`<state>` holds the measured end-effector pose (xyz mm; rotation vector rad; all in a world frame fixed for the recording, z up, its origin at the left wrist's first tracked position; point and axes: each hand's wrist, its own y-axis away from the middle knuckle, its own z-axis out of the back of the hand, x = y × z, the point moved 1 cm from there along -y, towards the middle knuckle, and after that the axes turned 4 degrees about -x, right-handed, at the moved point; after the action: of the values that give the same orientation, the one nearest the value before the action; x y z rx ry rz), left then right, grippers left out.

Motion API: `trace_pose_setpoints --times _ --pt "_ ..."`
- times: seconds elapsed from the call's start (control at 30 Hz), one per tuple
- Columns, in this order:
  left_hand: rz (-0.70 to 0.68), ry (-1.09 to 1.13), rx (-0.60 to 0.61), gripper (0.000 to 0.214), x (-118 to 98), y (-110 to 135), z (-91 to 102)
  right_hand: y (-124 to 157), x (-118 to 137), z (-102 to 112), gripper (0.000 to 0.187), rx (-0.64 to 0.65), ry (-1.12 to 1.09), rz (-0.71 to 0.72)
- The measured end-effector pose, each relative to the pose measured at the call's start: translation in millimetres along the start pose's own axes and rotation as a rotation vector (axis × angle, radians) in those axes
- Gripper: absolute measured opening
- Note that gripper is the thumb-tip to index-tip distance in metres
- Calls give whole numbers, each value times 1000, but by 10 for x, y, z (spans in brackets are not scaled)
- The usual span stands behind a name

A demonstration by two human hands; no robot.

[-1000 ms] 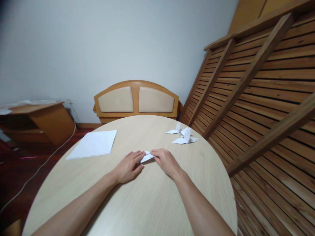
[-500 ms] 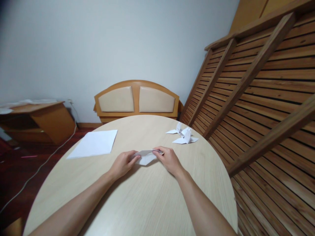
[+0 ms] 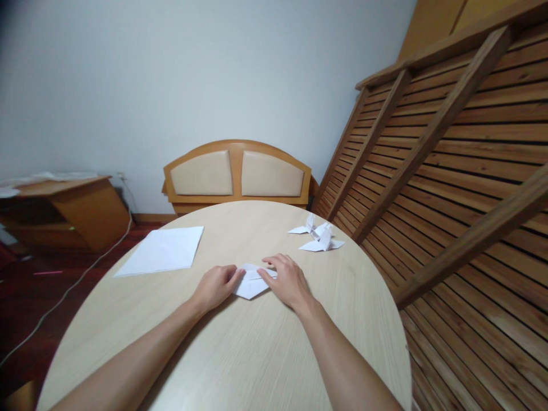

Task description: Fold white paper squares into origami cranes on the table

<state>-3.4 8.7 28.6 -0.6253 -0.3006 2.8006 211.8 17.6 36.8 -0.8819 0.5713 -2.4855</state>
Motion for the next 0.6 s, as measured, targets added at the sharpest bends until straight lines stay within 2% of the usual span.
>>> trace_pose_setpoints --times 0.1,0.2,0.3,0.43,0.6 --pt "-18 -95 11 49 -10 -7 12 21 75 -51 29 94 0 134" --pt "-11 -159 13 47 -15 -22 12 69 141 -116 44 177 27 212" --pt "1 -199 -1 43 -21 -40 9 122 180 -173 55 232 49 235" --pt "-11 -207 -40 41 -40 -53 10 154 176 -220 54 304 67 233" --pt "4 -188 -52 46 -33 -59 -8 143 144 -229 56 311 44 202"
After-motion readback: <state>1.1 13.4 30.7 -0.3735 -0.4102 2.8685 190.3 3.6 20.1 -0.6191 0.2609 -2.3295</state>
